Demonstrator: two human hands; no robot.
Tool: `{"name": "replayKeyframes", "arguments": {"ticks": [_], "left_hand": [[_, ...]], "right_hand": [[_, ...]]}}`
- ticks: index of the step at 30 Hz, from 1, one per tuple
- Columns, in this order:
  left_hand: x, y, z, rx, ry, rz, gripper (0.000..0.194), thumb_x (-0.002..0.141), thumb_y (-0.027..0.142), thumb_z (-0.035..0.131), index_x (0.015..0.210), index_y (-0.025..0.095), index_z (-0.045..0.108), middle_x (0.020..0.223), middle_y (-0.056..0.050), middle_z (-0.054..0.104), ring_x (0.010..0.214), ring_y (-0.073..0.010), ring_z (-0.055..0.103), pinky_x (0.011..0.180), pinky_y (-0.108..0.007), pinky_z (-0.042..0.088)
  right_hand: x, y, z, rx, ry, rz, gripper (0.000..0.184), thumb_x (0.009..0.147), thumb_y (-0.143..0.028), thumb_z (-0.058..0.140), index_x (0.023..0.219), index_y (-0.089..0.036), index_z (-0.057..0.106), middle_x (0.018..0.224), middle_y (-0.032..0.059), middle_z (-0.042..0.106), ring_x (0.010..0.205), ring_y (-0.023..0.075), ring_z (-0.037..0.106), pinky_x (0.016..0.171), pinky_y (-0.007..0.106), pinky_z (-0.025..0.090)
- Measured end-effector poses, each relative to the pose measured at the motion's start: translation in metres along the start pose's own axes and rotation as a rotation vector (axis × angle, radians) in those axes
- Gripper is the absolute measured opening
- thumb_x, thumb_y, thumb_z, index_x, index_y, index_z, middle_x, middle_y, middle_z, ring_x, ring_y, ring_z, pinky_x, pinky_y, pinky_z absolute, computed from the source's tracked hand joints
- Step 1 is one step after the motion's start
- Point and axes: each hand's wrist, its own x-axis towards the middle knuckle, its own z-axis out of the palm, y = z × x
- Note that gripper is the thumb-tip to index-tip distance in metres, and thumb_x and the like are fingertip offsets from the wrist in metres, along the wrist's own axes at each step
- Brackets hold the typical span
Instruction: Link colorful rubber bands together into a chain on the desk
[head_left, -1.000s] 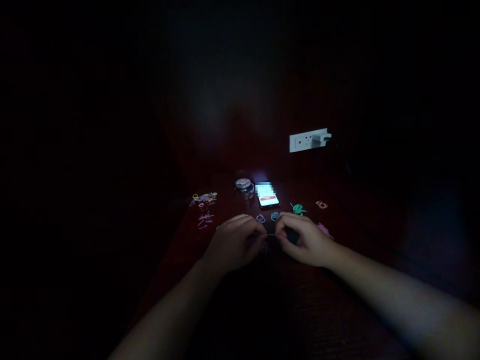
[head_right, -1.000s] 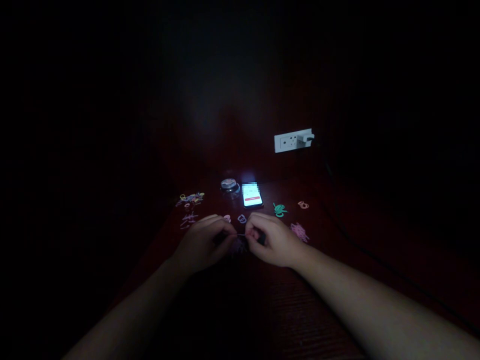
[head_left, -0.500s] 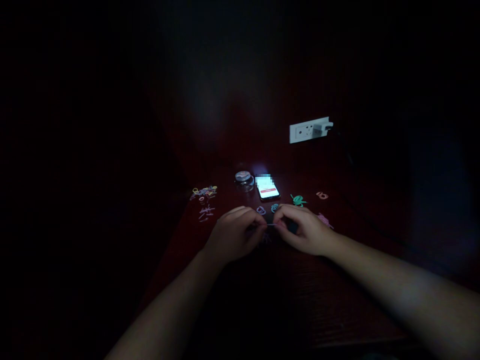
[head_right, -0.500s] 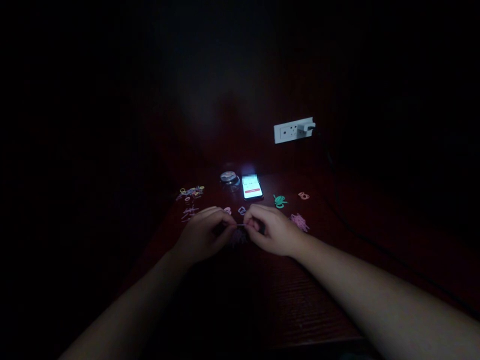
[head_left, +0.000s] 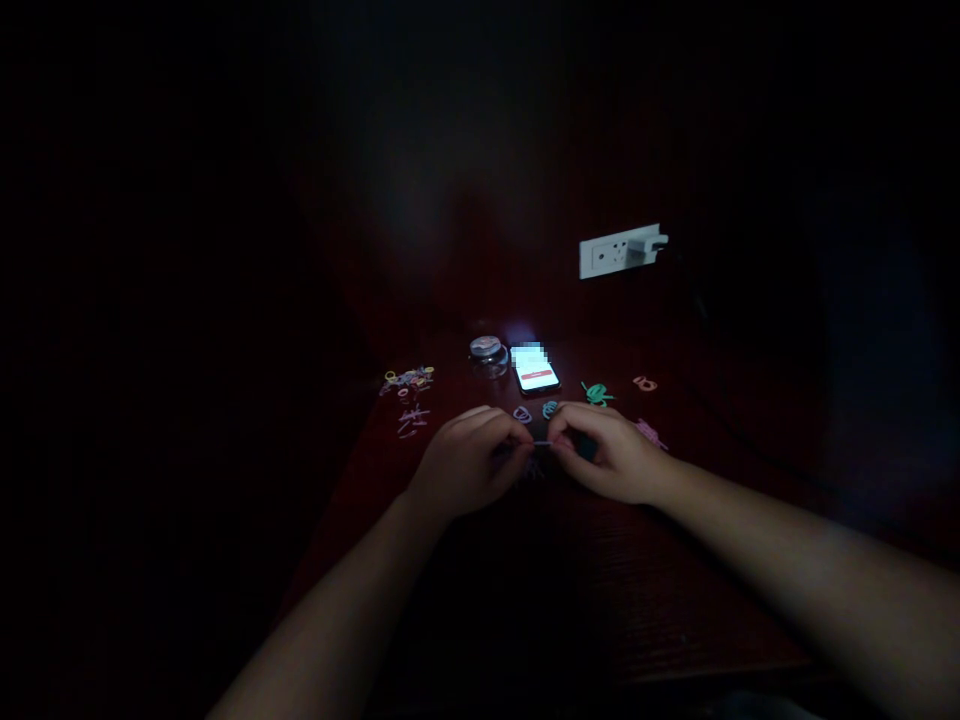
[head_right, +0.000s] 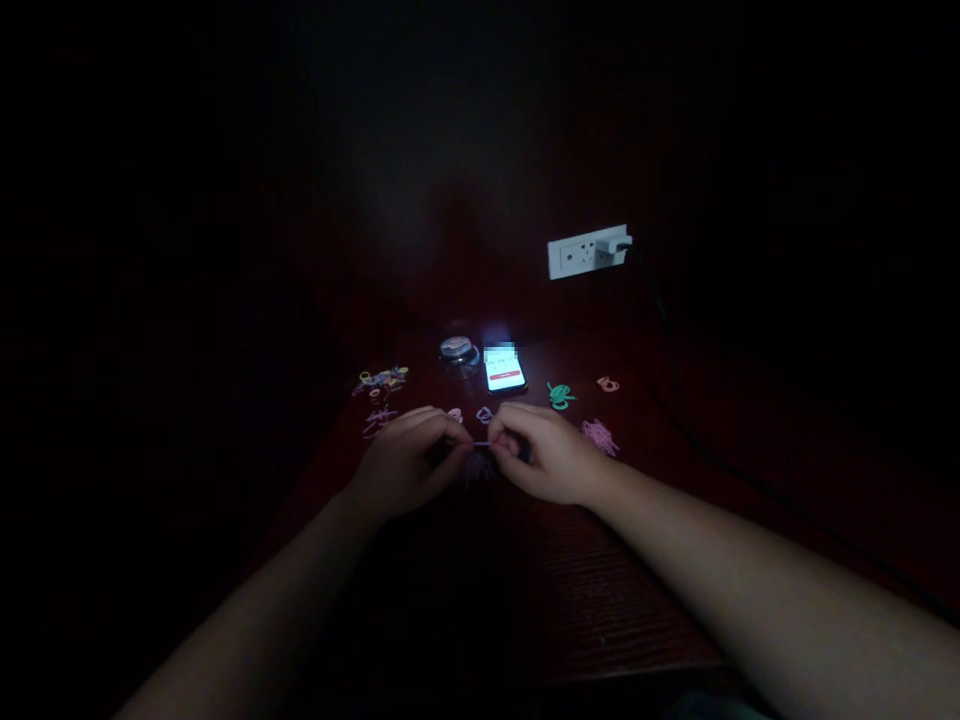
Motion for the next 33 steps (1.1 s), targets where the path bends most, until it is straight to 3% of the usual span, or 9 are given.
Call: {"name": "replayKeyframes", "arguments": {"ticks": [11, 24, 29, 33], "left_hand": [[-0.001, 0.001, -0.001, 0.024, -0.007, -0.008, 0.012, 0.09, 0.029, 0.055, 0.086, 0.021, 0.062, 0.079, 0.0, 0.063, 0.075, -0.0149, 0.057, 0.073, -0.031, 0.045], [0.0, -0.002, -0.005, 0.035, -0.014, 0.035, 0.011, 0.09, 0.027, 0.056, 0.086, 0.019, 0.063, 0.076, 0.0, 0.064, 0.073, -0.0135, 0.057, 0.071, -0.028, 0.045], [-0.003, -0.024, -0.013, 0.043, -0.193, 0.076, 0.01, 0.09, 0.023, 0.057, 0.09, 0.02, 0.066, 0.085, -0.001, 0.068, 0.081, -0.0139, 0.06, 0.076, -0.028, 0.047], [-0.008, -0.048, -0.016, 0.071, -0.307, 0.005, 0.011, 0.09, 0.026, 0.059, 0.093, 0.022, 0.07, 0.093, -0.002, 0.07, 0.088, -0.015, 0.063, 0.081, -0.029, 0.049]], "right_hand": [[0.0, -0.002, 0.0, 0.005, -0.003, 0.042, 0.007, 0.084, -0.017, 0.058, 0.09, -0.017, 0.056, 0.073, -0.0004, 0.056, 0.064, 0.0119, 0.052, 0.057, 0.025, 0.042], [0.002, -0.001, 0.0, -0.046, -0.031, -0.023, 0.004, 0.088, -0.018, 0.055, 0.085, -0.017, 0.058, 0.072, -0.0001, 0.055, 0.063, 0.0115, 0.05, 0.058, 0.024, 0.04], [0.001, 0.003, -0.001, -0.071, -0.048, -0.001, 0.006, 0.088, -0.02, 0.055, 0.089, -0.016, 0.059, 0.073, 0.001, 0.057, 0.064, 0.0122, 0.052, 0.059, 0.025, 0.04], [0.0, 0.006, 0.0, -0.105, -0.038, 0.021, 0.007, 0.088, -0.022, 0.055, 0.089, -0.016, 0.06, 0.074, 0.0016, 0.06, 0.064, 0.0123, 0.052, 0.059, 0.025, 0.04]]}}
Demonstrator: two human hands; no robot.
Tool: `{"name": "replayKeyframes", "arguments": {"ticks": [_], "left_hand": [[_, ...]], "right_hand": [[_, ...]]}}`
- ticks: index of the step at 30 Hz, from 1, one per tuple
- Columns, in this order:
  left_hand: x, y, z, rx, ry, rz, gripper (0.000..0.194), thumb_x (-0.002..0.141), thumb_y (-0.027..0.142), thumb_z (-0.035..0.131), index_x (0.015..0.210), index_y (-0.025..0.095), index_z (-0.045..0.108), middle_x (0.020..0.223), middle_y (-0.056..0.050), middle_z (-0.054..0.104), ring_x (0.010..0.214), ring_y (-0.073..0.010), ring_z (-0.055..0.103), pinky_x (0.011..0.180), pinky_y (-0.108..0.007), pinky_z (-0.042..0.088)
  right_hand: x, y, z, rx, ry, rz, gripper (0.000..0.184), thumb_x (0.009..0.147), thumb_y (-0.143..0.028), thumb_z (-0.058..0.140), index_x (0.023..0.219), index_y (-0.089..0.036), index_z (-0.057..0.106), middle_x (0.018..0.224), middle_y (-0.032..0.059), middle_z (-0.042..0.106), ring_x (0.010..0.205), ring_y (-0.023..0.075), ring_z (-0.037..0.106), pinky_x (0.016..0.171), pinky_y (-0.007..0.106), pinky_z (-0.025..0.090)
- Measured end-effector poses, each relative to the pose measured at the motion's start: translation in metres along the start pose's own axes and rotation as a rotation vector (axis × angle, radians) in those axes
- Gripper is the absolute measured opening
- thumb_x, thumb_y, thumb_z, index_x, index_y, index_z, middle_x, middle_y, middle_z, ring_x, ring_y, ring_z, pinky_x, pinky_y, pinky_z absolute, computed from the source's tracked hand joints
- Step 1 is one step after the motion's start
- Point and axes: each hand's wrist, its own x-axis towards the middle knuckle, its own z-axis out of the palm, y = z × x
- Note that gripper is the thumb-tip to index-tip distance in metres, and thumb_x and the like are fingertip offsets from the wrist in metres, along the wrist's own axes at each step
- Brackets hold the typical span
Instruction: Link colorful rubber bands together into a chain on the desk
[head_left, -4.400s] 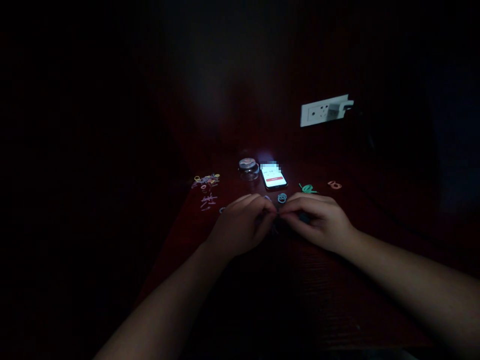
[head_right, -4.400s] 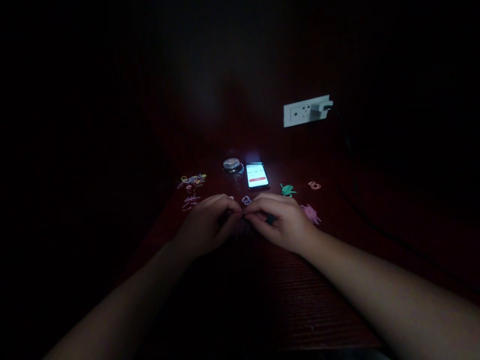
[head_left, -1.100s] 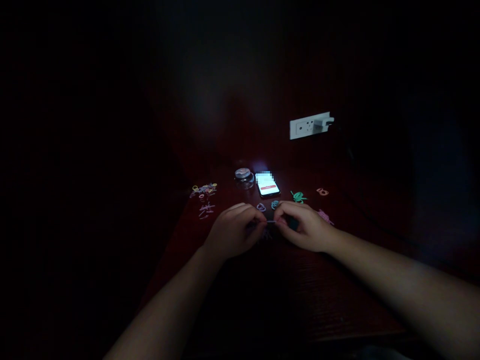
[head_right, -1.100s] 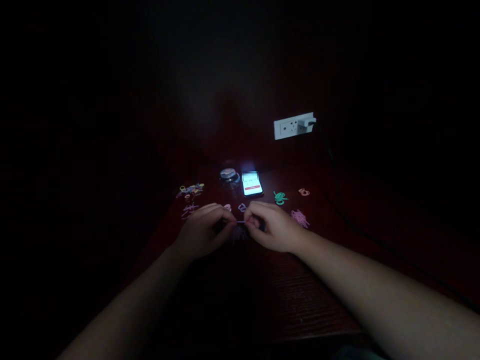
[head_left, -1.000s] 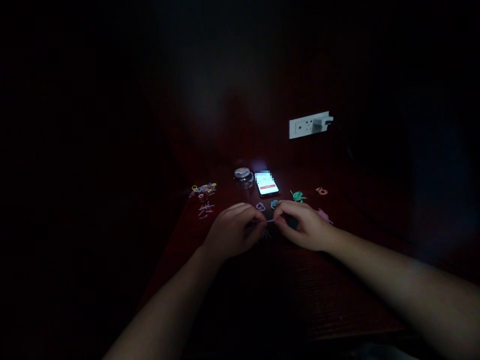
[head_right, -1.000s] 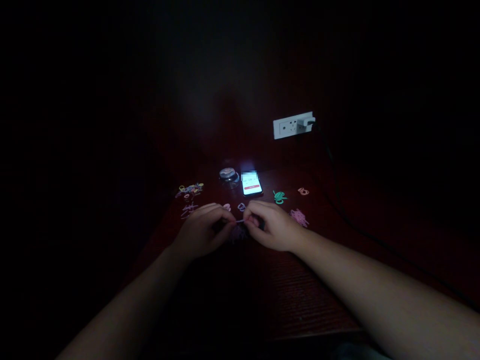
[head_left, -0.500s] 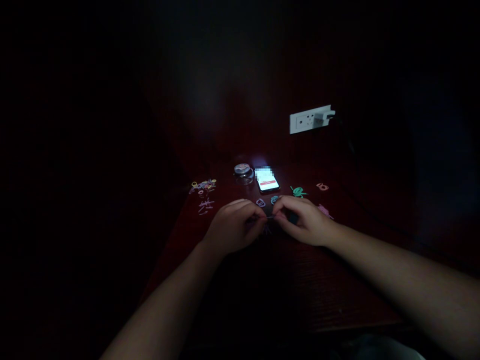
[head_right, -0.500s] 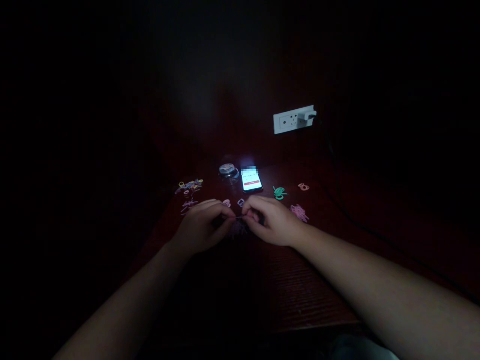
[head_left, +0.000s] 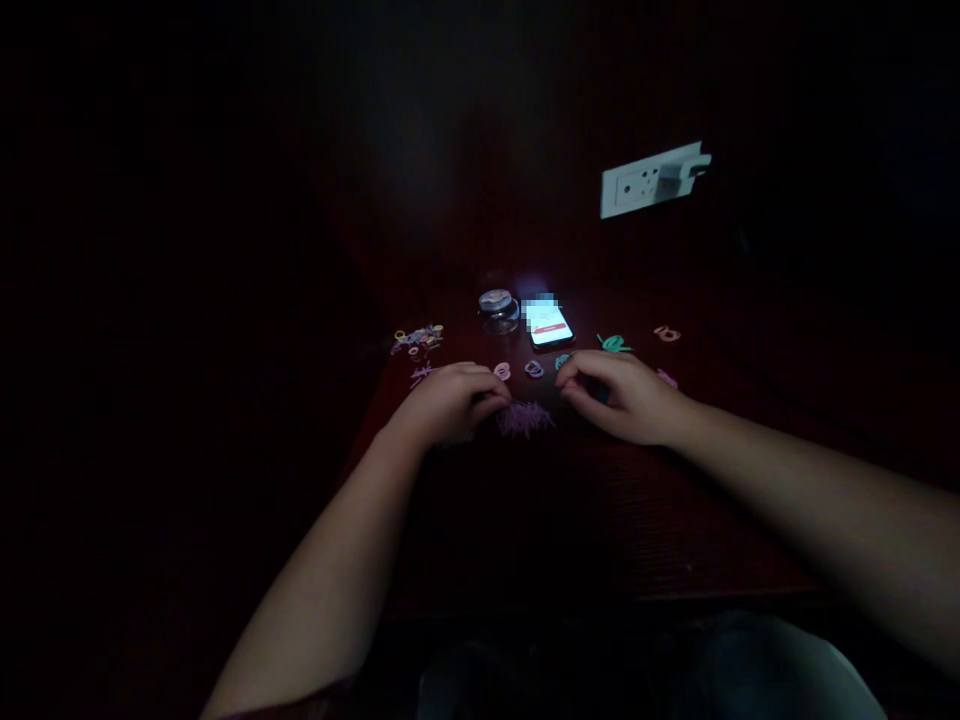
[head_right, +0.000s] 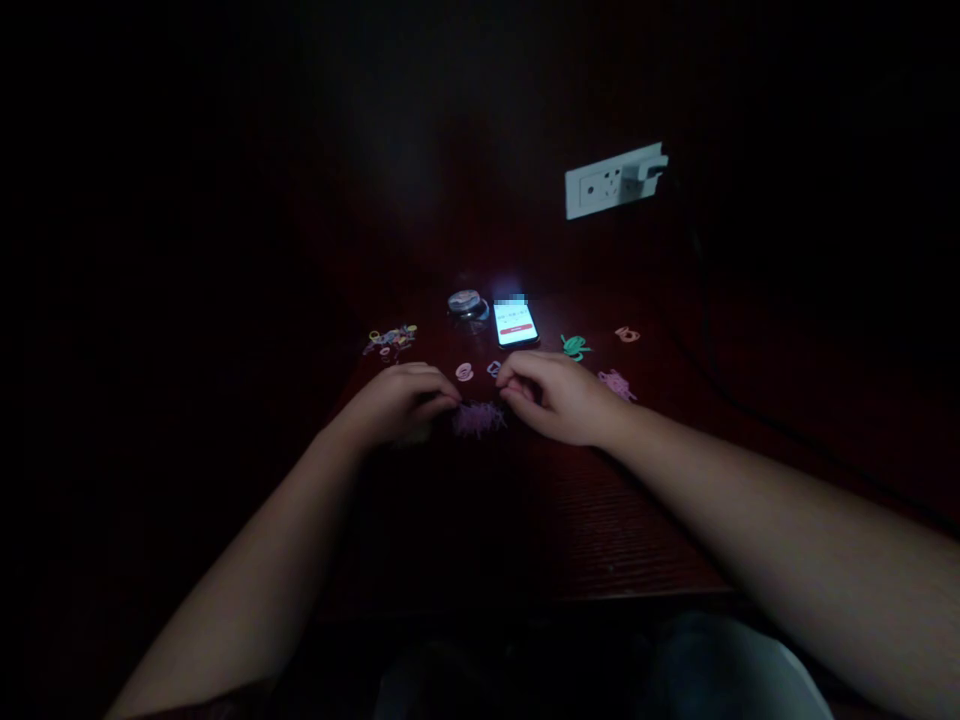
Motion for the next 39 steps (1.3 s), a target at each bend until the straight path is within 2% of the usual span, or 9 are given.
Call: {"name": "replayKeyframes", "arguments": {"ticks": [4, 10, 12, 15, 17, 19, 24, 28, 39], "left_hand": [[-0.001, -0.012, 0.005, -0.02, -0.054, -0.027, 0.013, 0.091, 0.028, 0.059, 0.094, 0.023, 0.071, 0.094, -0.001, 0.072, 0.09, -0.0146, 0.064, 0.083, -0.028, 0.049], [0.004, -0.013, 0.015, -0.02, -0.112, -0.023, 0.016, 0.091, 0.029, 0.059, 0.1, 0.025, 0.072, 0.1, -0.002, 0.072, 0.096, -0.0155, 0.064, 0.088, -0.03, 0.049], [0.003, -0.013, 0.013, -0.005, -0.093, -0.06, 0.02, 0.092, 0.029, 0.058, 0.107, 0.026, 0.07, 0.106, -0.003, 0.071, 0.1, -0.0163, 0.063, 0.09, -0.031, 0.049], [-0.003, -0.017, 0.001, 0.051, 0.018, -0.167, 0.023, 0.094, 0.029, 0.053, 0.111, 0.024, 0.068, 0.111, -0.003, 0.07, 0.102, -0.0172, 0.063, 0.092, -0.032, 0.048], [-0.009, -0.02, -0.007, 0.082, 0.074, -0.249, 0.022, 0.093, 0.028, 0.052, 0.106, 0.023, 0.069, 0.107, -0.003, 0.071, 0.098, -0.0171, 0.064, 0.089, -0.032, 0.048], [-0.014, -0.024, -0.012, 0.073, 0.047, -0.311, 0.019, 0.09, 0.028, 0.054, 0.101, 0.022, 0.069, 0.099, -0.002, 0.072, 0.088, -0.0158, 0.065, 0.08, -0.029, 0.049], [-0.013, -0.025, -0.005, -0.005, -0.163, -0.287, 0.019, 0.083, 0.024, 0.056, 0.097, 0.022, 0.069, 0.084, 0.0, 0.071, 0.07, -0.0121, 0.063, 0.068, -0.025, 0.046], [-0.007, -0.016, 0.006, -0.007, -0.221, -0.28, 0.024, 0.079, 0.023, 0.056, 0.1, 0.025, 0.068, 0.084, 0.002, 0.071, 0.068, -0.0118, 0.062, 0.064, -0.024, 0.044], [-0.004, -0.011, 0.015, -0.13, -0.217, -0.296, 0.026, 0.08, 0.023, 0.057, 0.105, 0.026, 0.064, 0.088, 0.002, 0.073, 0.072, -0.0109, 0.066, 0.065, -0.022, 0.045]], "right_hand": [[0.0, 0.002, 0.001, -0.009, -0.004, 0.001, 0.009, 0.089, -0.023, 0.054, 0.091, -0.017, 0.06, 0.074, 0.0015, 0.061, 0.064, 0.0125, 0.053, 0.06, 0.025, 0.041], [0.0, 0.006, 0.001, -0.009, 0.002, 0.009, 0.01, 0.09, -0.022, 0.051, 0.094, -0.017, 0.06, 0.083, 0.0044, 0.064, 0.073, 0.0151, 0.057, 0.067, 0.027, 0.044], [-0.001, 0.008, 0.0, -0.01, 0.01, 0.023, 0.012, 0.091, -0.019, 0.048, 0.096, -0.017, 0.059, 0.084, 0.0039, 0.063, 0.074, 0.0154, 0.057, 0.068, 0.028, 0.043], [0.0, 0.012, -0.002, -0.011, 0.077, 0.09, 0.017, 0.09, -0.012, 0.043, 0.097, -0.018, 0.057, 0.08, 0.0018, 0.061, 0.07, 0.0141, 0.056, 0.067, 0.028, 0.042], [0.0, 0.016, -0.004, -0.027, 0.135, 0.151, 0.02, 0.088, -0.008, 0.041, 0.096, -0.018, 0.056, 0.079, 0.0011, 0.061, 0.067, 0.0135, 0.055, 0.066, 0.028, 0.042], [0.002, 0.02, -0.007, -0.072, 0.142, 0.2, 0.022, 0.084, -0.005, 0.041, 0.093, -0.018, 0.056, 0.079, 0.0016, 0.061, 0.069, 0.0141, 0.055, 0.068, 0.028, 0.042], [0.005, 0.029, -0.01, -0.222, -0.105, 0.177, 0.03, 0.076, 0.001, 0.043, 0.084, -0.017, 0.065, 0.088, 0.0052, 0.064, 0.087, 0.0189, 0.056, 0.083, 0.034, 0.042], [0.002, 0.034, -0.006, -0.211, -0.292, 0.108, 0.04, 0.076, 0.002, 0.045, 0.092, -0.022, 0.073, 0.101, 0.0048, 0.063, 0.097, 0.0198, 0.054, 0.091, 0.036, 0.04], [-0.002, 0.039, -0.001, -0.168, -0.397, 0.083, 0.032, 0.079, -0.001, 0.048, 0.082, -0.02, 0.074, 0.109, 0.0052, 0.065, 0.104, 0.0206, 0.055, 0.096, 0.04, 0.041]]}}
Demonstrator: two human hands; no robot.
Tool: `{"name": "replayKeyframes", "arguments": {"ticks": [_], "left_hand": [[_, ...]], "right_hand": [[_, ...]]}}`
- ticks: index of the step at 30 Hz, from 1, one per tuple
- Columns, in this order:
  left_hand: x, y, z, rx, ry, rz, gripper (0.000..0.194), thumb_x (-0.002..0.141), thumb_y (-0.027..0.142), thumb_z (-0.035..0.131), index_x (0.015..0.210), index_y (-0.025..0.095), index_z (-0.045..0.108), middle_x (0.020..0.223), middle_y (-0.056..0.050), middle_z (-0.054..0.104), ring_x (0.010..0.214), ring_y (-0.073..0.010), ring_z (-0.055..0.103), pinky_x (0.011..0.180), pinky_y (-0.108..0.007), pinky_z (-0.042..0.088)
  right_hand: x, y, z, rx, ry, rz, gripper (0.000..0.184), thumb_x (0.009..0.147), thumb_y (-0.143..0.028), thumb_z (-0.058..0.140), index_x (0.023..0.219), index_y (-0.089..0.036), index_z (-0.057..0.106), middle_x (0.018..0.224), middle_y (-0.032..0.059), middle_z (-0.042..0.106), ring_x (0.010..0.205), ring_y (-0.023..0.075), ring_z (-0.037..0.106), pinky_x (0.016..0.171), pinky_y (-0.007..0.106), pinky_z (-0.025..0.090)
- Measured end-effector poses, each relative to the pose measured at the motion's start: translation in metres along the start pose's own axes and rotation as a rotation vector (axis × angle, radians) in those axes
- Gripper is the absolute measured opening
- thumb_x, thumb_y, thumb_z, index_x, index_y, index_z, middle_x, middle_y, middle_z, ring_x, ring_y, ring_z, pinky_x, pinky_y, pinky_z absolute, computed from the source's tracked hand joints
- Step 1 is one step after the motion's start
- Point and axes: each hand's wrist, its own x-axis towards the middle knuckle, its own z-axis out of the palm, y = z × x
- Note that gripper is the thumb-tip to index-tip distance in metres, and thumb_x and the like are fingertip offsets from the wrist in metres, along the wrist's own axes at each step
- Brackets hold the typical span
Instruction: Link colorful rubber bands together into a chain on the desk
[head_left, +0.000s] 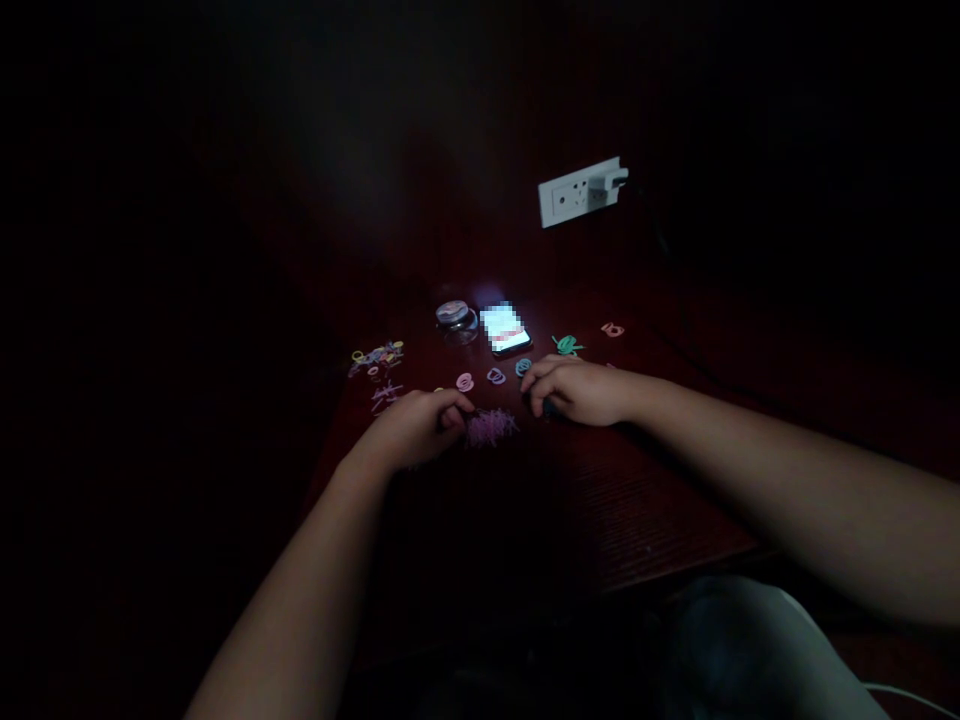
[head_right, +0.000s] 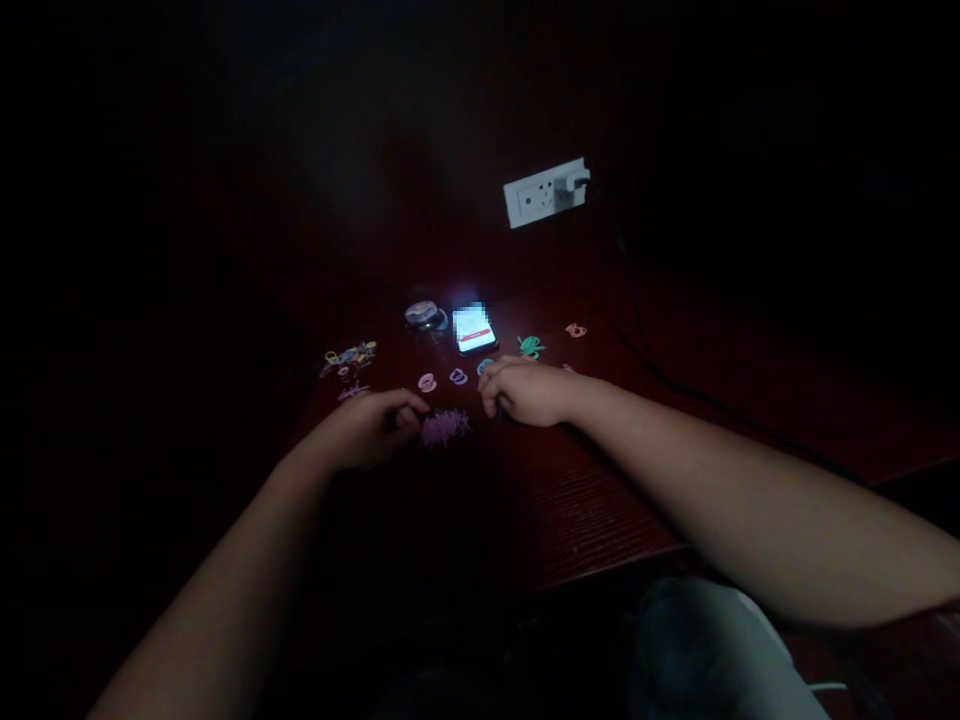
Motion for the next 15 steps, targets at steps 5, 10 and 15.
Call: {"name": "replayKeyframes", "arguments": {"ticks": [5, 10, 15], "left_hand": [[-0.003, -0.009, -0.012, 0.051, 0.174, -0.034, 0.021, 0.083, 0.026, 0.057, 0.102, 0.024, 0.065, 0.089, 0.0, 0.072, 0.077, -0.0138, 0.066, 0.072, -0.025, 0.048], [-0.017, -0.054, -0.035, 0.24, 0.443, -0.53, 0.017, 0.087, 0.023, 0.052, 0.098, 0.022, 0.064, 0.098, -0.008, 0.072, 0.086, -0.0214, 0.066, 0.079, -0.032, 0.048], [-0.025, -0.086, -0.033, 0.167, 0.254, -0.703, 0.017, 0.077, 0.015, 0.062, 0.089, 0.024, 0.069, 0.097, -0.005, 0.073, 0.084, -0.0186, 0.067, 0.08, -0.028, 0.048]], "right_hand": [[0.001, -0.001, -0.001, 0.022, 0.038, -0.049, 0.032, 0.078, -0.001, 0.045, 0.081, -0.02, 0.072, 0.102, 0.0054, 0.065, 0.1, 0.0199, 0.057, 0.092, 0.04, 0.044], [0.0, 0.001, 0.002, 0.09, 0.148, -0.053, 0.027, 0.083, -0.012, 0.046, 0.09, -0.021, 0.07, 0.095, 0.0067, 0.066, 0.095, 0.0226, 0.06, 0.088, 0.044, 0.047], [-0.002, 0.007, 0.007, 0.107, 0.109, -0.077, 0.019, 0.082, -0.021, 0.055, 0.08, -0.025, 0.074, 0.107, 0.0064, 0.068, 0.102, 0.0255, 0.063, 0.091, 0.047, 0.048]]}}
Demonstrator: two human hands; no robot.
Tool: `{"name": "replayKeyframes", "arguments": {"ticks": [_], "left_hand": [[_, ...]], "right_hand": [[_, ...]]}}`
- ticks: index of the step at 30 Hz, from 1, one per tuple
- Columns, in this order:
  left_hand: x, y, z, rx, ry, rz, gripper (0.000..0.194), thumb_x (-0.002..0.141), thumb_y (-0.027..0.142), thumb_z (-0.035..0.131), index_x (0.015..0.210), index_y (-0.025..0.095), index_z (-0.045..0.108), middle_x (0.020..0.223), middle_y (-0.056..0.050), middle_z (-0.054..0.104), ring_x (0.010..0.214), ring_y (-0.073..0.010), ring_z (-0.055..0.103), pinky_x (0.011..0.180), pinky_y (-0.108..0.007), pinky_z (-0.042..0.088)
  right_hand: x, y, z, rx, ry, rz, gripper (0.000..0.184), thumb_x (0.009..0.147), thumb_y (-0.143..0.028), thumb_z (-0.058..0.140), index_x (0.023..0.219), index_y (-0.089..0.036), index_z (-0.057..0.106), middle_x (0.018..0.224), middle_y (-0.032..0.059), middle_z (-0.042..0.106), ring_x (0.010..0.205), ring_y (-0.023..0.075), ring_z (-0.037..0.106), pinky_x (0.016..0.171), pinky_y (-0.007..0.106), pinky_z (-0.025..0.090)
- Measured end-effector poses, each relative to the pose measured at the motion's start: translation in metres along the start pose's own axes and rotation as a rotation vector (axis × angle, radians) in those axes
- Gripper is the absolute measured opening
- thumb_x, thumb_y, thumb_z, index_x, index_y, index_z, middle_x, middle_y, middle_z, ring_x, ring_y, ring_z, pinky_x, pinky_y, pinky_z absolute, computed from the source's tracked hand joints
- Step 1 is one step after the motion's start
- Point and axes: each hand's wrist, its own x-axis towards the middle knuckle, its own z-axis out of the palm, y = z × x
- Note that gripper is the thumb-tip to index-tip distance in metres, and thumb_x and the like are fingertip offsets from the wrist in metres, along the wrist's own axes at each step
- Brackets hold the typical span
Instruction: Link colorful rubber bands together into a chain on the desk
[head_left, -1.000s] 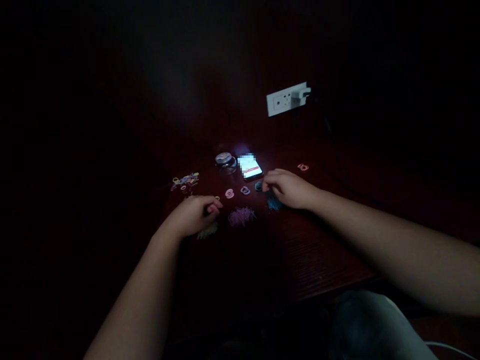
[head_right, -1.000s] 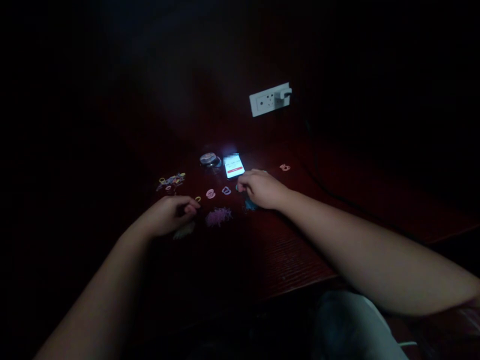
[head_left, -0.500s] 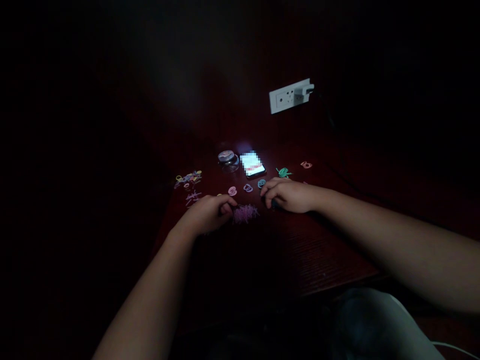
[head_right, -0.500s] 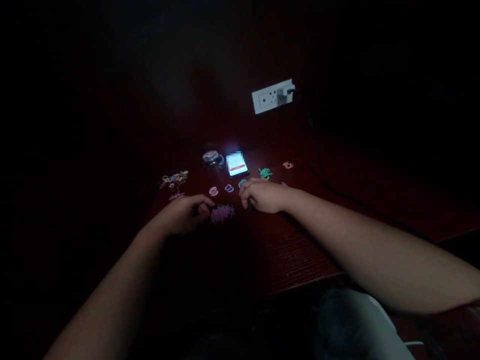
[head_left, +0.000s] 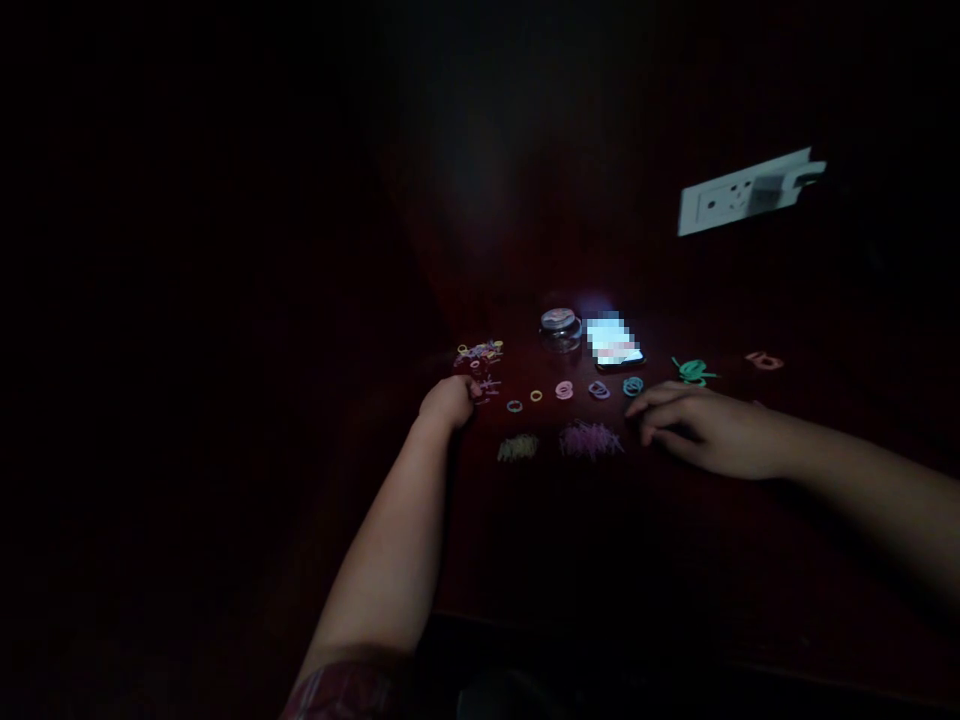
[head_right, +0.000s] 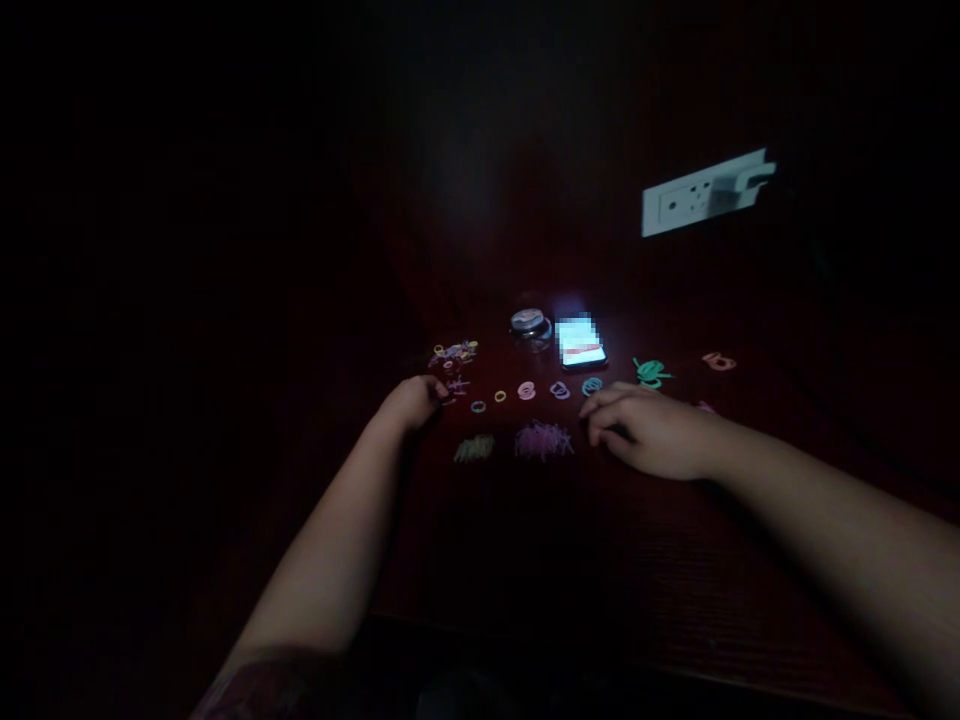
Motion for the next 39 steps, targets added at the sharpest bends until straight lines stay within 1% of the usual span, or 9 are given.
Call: {"name": "replayKeyframes", "arguments": {"ticks": [4, 8, 12, 16, 23, 28, 32, 34, 39], "left_hand": [[0.002, -0.001, 0.005, -0.001, 0.018, -0.031, 0.025, 0.074, 0.014, 0.063, 0.096, 0.024, 0.07, 0.1, -0.006, 0.073, 0.087, -0.0184, 0.066, 0.081, -0.027, 0.049], [0.003, -0.002, 0.006, 0.001, -0.004, -0.055, 0.02, 0.073, 0.021, 0.067, 0.092, 0.024, 0.071, 0.097, -0.006, 0.073, 0.085, -0.0198, 0.067, 0.081, -0.029, 0.05], [0.005, -0.002, 0.009, -0.003, -0.015, -0.043, 0.014, 0.074, 0.027, 0.069, 0.087, 0.024, 0.071, 0.093, -0.007, 0.073, 0.084, -0.0212, 0.067, 0.08, -0.03, 0.05], [0.008, -0.002, 0.012, -0.006, 0.01, -0.04, 0.013, 0.075, 0.025, 0.065, 0.087, 0.024, 0.071, 0.093, -0.006, 0.073, 0.084, -0.0206, 0.067, 0.08, -0.028, 0.05], [0.016, -0.01, 0.016, -0.031, 0.06, -0.038, 0.018, 0.077, 0.023, 0.062, 0.094, 0.024, 0.069, 0.1, -0.007, 0.073, 0.088, -0.0204, 0.067, 0.082, -0.028, 0.049], [0.018, -0.01, 0.023, -0.067, 0.106, -0.023, 0.023, 0.084, 0.028, 0.059, 0.104, 0.023, 0.068, 0.103, -0.008, 0.072, 0.091, -0.0206, 0.067, 0.085, -0.029, 0.049], [0.021, -0.008, 0.028, -0.098, 0.145, 0.044, 0.03, 0.084, 0.024, 0.061, 0.113, 0.022, 0.066, 0.115, -0.008, 0.069, 0.103, -0.0188, 0.064, 0.094, -0.026, 0.047], [0.023, -0.007, 0.03, -0.106, 0.152, 0.057, 0.025, 0.084, 0.024, 0.061, 0.107, 0.021, 0.07, 0.116, -0.007, 0.069, 0.104, -0.0193, 0.063, 0.096, -0.027, 0.046], [0.027, -0.007, 0.033, -0.13, 0.164, 0.047, 0.012, 0.084, 0.024, 0.061, 0.088, 0.02, 0.071, 0.101, -0.008, 0.072, 0.095, -0.0212, 0.065, 0.09, -0.029, 0.049]], "right_hand": [[-0.002, 0.0, -0.002, -0.044, -0.029, 0.029, 0.015, 0.08, -0.025, 0.058, 0.074, -0.024, 0.072, 0.11, 0.0063, 0.068, 0.104, 0.0269, 0.063, 0.092, 0.048, 0.049], [0.001, -0.005, -0.005, -0.065, -0.029, 0.027, 0.016, 0.08, -0.025, 0.057, 0.07, -0.022, 0.068, 0.107, 0.0078, 0.069, 0.099, 0.0272, 0.065, 0.088, 0.048, 0.05], [0.003, -0.011, -0.008, -0.048, -0.001, 0.009, 0.014, 0.082, -0.025, 0.056, 0.074, -0.022, 0.067, 0.101, 0.0086, 0.068, 0.095, 0.0255, 0.064, 0.085, 0.044, 0.051], [0.002, -0.008, -0.005, -0.027, -0.025, 0.01, 0.011, 0.082, -0.026, 0.058, 0.081, -0.023, 0.068, 0.1, 0.0076, 0.067, 0.096, 0.0249, 0.064, 0.086, 0.042, 0.05], [-0.002, 0.004, -0.003, -0.074, -0.101, 0.044, 0.009, 0.079, -0.026, 0.061, 0.074, -0.022, 0.066, 0.107, 0.0078, 0.065, 0.102, 0.0266, 0.062, 0.089, 0.044, 0.049], [-0.001, 0.0, -0.004, -0.08, -0.076, 0.044, 0.008, 0.079, -0.025, 0.06, 0.072, -0.022, 0.064, 0.104, 0.0082, 0.066, 0.099, 0.0265, 0.063, 0.087, 0.043, 0.049], [0.0, -0.004, -0.005, -0.043, -0.051, 0.039, 0.008, 0.082, -0.029, 0.059, 0.08, -0.022, 0.064, 0.099, 0.0084, 0.066, 0.097, 0.0266, 0.063, 0.087, 0.043, 0.05], [0.001, -0.005, -0.005, -0.036, -0.053, 0.045, 0.009, 0.083, -0.03, 0.059, 0.083, -0.023, 0.064, 0.097, 0.0084, 0.066, 0.096, 0.0269, 0.063, 0.086, 0.044, 0.05], [0.002, -0.007, -0.007, -0.042, -0.079, 0.068, 0.012, 0.086, -0.033, 0.056, 0.083, -0.023, 0.063, 0.096, 0.0087, 0.065, 0.094, 0.0269, 0.062, 0.084, 0.044, 0.051]]}}
